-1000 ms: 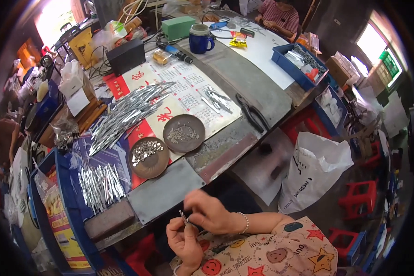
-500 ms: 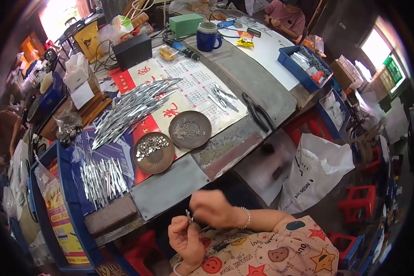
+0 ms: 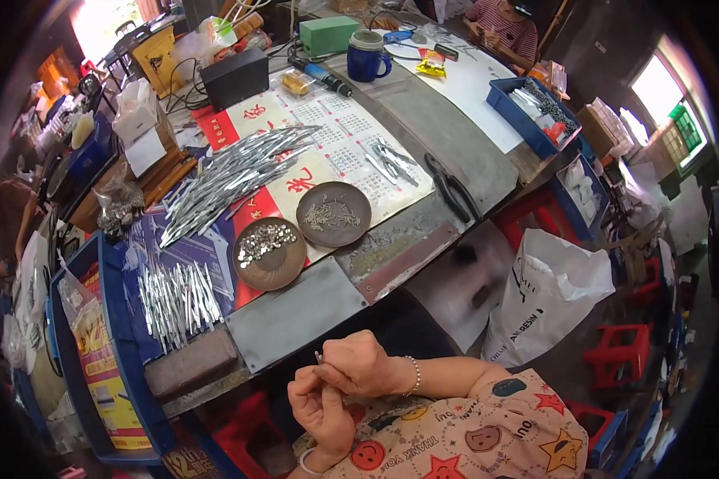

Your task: Manually assembling small metal zipper sliders onto metal pins or rods at a workbench.

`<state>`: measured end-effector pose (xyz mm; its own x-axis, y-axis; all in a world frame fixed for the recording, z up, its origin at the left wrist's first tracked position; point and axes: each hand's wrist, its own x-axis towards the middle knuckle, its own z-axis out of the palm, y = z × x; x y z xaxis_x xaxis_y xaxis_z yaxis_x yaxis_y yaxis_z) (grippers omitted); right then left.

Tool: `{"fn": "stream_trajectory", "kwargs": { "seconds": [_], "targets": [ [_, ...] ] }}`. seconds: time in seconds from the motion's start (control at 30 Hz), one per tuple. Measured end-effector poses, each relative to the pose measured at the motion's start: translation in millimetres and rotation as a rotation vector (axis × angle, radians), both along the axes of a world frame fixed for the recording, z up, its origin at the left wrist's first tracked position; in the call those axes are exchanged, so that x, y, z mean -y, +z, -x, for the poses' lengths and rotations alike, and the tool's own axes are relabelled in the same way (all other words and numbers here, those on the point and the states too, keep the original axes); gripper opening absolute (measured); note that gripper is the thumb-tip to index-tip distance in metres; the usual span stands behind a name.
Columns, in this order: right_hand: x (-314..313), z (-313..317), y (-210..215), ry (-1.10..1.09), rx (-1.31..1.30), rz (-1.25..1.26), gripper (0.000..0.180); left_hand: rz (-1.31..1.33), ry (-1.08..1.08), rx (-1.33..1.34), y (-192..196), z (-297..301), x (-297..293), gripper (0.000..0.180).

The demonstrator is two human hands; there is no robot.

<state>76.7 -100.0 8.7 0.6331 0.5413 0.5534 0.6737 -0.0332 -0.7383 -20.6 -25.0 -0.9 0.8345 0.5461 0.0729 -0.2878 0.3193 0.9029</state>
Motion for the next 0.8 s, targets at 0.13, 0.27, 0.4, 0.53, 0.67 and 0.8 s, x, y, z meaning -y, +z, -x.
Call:
{"fn": "stream_trajectory", "kwargs": {
  "seconds": [0.13, 0.27, 0.4, 0.53, 0.67, 0.8],
  "targets": [
    [3, -6, 3, 0.164, -0.243, 0.04, 0.028, -0.006, -0.046, -0.011, -1, 2, -1, 0.013],
    [0, 0, -1, 0.025, -0.03, -0.164, 0.027, -0.08, -0.029, 0.0, 6, -3, 0, 0.012],
    [3, -7, -3, 0.123, -0.195, 0.087, 0.021, 0.073, -0.087, -0.031, 4, 0, -2, 0.011],
    [7, -4, -4, 0.162, -0.339, -0.053, 0.019, -0.011, -0.032, 0.009, 0, -1, -2, 0.011],
    [5, -1, -6, 0.079, -0.075, -0.147, 0.017, -0.074, -0.088, 0.014, -5, 2, -4, 0.016],
    [4, -4, -8, 0.036, 0.042, -0.112, 0.023, 0.142, -0.274, -0.155, 15, 5, -10, 0.019]
  ]
}}
